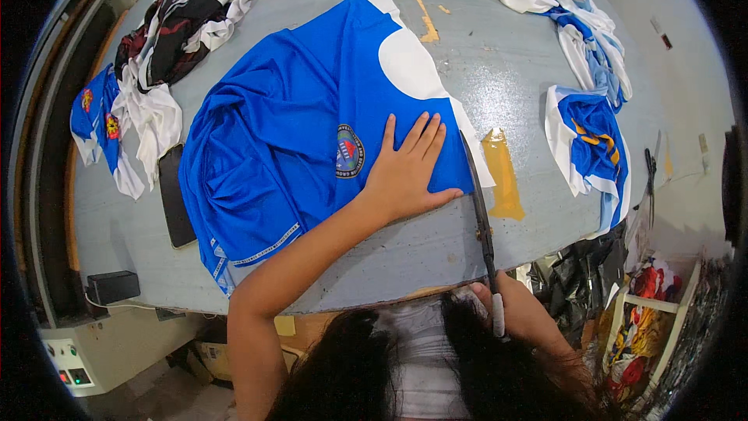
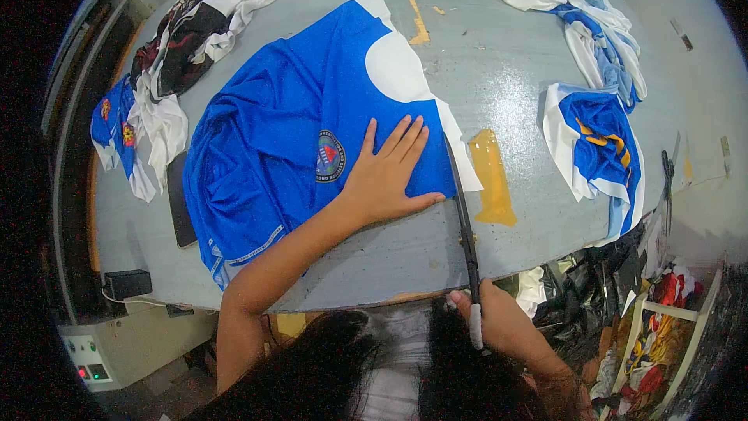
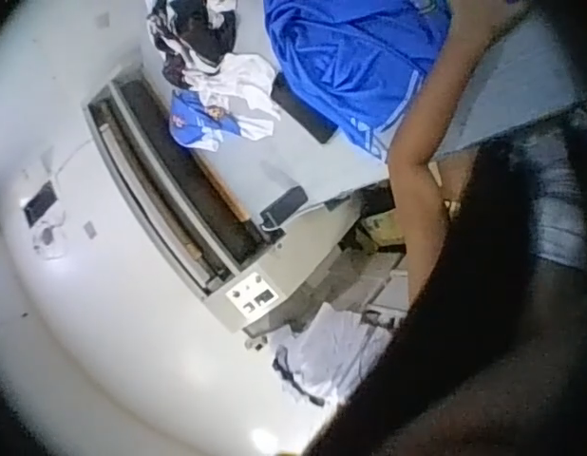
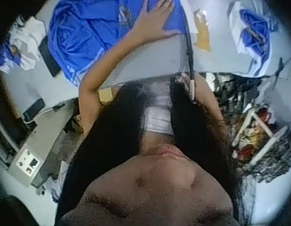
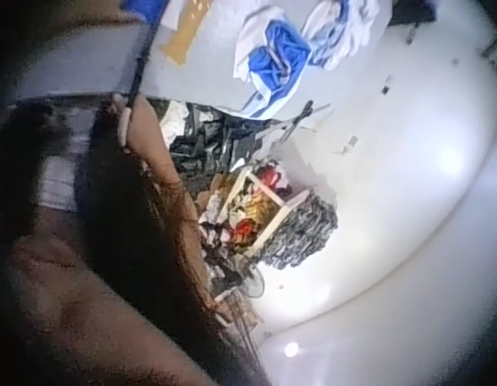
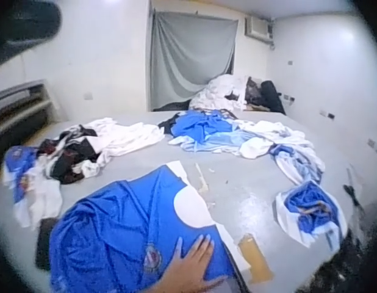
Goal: Using large scissors to cut pieces of blue and white jersey fabric on a large workshop table.
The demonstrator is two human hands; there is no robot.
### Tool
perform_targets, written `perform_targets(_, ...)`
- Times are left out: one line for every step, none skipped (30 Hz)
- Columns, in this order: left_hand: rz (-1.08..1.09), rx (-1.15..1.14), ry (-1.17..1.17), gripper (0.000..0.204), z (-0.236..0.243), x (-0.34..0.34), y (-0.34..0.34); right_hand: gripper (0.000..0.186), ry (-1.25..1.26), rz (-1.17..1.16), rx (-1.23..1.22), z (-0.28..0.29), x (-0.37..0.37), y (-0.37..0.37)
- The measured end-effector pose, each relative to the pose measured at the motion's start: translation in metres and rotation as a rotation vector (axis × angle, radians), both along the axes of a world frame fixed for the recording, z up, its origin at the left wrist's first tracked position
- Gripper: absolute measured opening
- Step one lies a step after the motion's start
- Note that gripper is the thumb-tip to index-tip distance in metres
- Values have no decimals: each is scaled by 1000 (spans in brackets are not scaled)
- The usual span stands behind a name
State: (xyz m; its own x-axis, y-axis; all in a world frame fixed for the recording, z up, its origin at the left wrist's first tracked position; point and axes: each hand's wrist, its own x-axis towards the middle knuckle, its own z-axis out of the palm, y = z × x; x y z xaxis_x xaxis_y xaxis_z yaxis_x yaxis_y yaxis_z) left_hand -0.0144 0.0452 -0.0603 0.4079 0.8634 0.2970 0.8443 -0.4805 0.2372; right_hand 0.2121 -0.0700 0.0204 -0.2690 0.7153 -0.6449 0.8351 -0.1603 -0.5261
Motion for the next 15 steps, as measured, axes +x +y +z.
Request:
perform_targets(-2, 1, 5, 91, 0, 0, 0, 53, -21, 1, 21, 1, -1, -1)
perform_targets(-2, -1, 5, 91, 0, -1, 0, 53, -21, 1, 18, 2, -2, 0)
perform_targets(-7, -1, 0, 91, 1, 1, 1, 53, 0, -19, 8, 4, -1, 0)
perform_targets(-6, -1, 1, 92, 0, 1, 1, 54, 27, -33, -4, 5, -1, 1)
perform_targets(-10, -3, 0, 92, 0, 1, 1, 54, 26, -37, -6, 8, -2, 3)
perform_targets(-9, -1, -3, 92, -1, 2, 2, 53, -14, -19, -19, 11, -4, 6)
perform_targets(-1, 1, -1, 92, -1, 1, 1, 53, -49, 6, -32, 13, -6, 10)
perform_targets(-1, 0, 3, 92, 0, -1, 0, 53, -45, 6, -34, 17, -9, 15)
perform_targets(5, 1, 7, 92, -1, -2, -1, 53, -65, 21, -36, 20, -12, 20)
perform_targets(8, 0, 6, 92, -1, -1, -1, 53, -89, 34, -41, 21, -13, 22)
perform_targets(6, -3, 5, 92, -2, -1, 0, 53, -90, 32, -44, 19, -12, 21)
perform_targets(2, -1, 3, 92, -2, 0, 0, 53, -76, 19, -12, 14, -11, 21)
perform_targets(-1, -1, 1, 92, -2, 1, 1, 53, -62, 6, 19, 11, -11, 20)
perform_targets(0, -5, 2, 92, -3, 1, 1, 53, -62, 7, 15, 10, -11, 18)
perform_targets(-1, -2, 5, 92, -2, 0, 0, 54, -65, 13, 29, 11, -13, 17)
